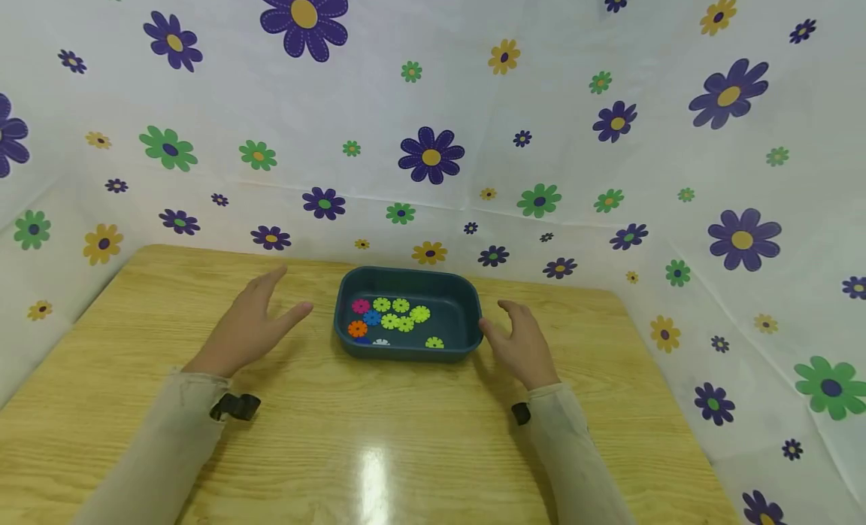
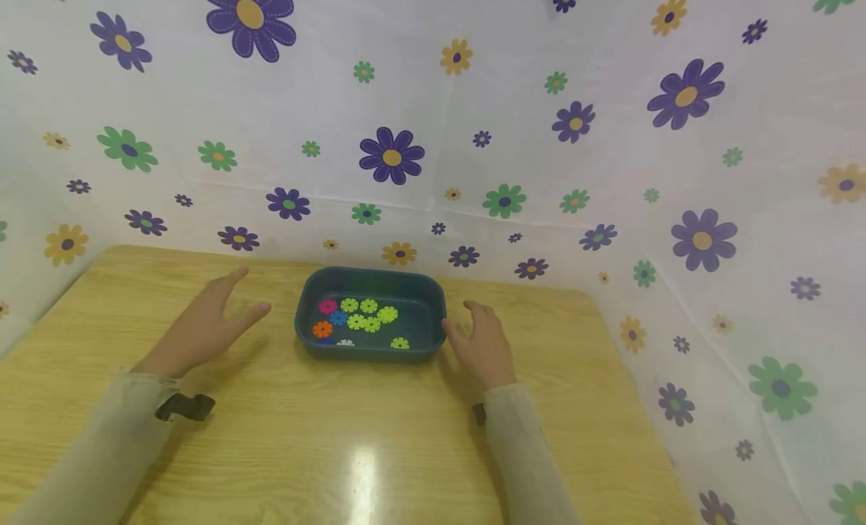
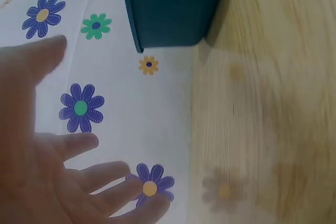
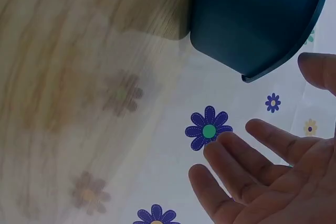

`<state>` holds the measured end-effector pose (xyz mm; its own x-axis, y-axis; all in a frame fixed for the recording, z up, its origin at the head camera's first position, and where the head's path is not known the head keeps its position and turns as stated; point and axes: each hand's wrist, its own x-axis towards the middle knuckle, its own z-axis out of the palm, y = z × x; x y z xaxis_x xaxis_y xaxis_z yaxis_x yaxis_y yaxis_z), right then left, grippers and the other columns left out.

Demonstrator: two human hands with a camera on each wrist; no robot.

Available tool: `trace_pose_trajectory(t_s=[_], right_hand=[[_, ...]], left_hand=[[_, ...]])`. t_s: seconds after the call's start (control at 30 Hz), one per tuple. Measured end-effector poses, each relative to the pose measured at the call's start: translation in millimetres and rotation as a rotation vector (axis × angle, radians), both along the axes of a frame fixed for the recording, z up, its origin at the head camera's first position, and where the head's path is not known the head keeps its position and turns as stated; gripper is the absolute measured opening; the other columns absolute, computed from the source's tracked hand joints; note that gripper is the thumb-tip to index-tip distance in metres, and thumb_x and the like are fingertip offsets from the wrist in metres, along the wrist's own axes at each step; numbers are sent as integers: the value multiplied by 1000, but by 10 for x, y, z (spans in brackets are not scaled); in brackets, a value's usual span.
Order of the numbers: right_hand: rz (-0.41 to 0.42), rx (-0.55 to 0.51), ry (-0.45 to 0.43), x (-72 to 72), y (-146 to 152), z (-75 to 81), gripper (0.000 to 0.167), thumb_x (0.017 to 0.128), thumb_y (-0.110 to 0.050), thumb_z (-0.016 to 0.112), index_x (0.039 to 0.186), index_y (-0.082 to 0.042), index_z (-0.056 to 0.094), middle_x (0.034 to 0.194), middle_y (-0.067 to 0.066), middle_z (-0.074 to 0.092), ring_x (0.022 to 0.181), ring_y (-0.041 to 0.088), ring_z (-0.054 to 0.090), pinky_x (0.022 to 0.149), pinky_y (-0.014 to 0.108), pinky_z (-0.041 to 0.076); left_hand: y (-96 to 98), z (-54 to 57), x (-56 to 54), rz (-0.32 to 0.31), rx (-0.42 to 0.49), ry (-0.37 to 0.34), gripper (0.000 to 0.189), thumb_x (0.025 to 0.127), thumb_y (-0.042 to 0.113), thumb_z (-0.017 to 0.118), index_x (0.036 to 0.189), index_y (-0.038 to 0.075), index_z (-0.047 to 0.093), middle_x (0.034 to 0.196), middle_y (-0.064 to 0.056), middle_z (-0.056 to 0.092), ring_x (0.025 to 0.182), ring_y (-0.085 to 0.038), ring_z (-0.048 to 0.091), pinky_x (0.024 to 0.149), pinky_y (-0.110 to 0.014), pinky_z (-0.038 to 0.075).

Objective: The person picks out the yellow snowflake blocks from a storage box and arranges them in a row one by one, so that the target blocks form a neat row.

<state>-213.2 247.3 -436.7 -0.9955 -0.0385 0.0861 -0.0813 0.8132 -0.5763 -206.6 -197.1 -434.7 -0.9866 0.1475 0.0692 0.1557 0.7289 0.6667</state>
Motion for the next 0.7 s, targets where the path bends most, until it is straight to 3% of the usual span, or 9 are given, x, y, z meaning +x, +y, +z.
trace_pose_trajectory(t_s=[0.1,0.27,0.43,0.7], right_hand=[[-4,-31,22,13,-13,11,65,103,-48,60,149,-4,50,145,18,54,131,37,54,108,57,48],[-30,-68,23,18,-35,-22,49,103,-46,61,132,-6,64,118,12,70,106,28,65,91,49,56],[-55,-134,-15,11,-75,-50,34,104,-41,62,111,-10,72,97,6,73,87,21,66,80,39,56],[-85,-254,-17,9,-159,-68,26,105,-30,63,100,-6,73,91,8,73,81,22,69,70,32,55]], left_hand=[[50,-8,8,-8,67,-24,89,101,65,52,163,6,28,158,-26,40,144,-49,39,113,-70,35],[165,-62,33,-8,162,-61,64,104,53,56,147,5,54,132,-19,66,118,-36,62,94,-54,56],[320,-147,41,-19,295,-116,58,104,47,60,142,4,60,120,-17,70,102,-29,71,84,-39,61],[512,-230,57,10,429,-189,47,104,38,63,132,1,68,114,-17,74,98,-27,73,86,-36,62]])
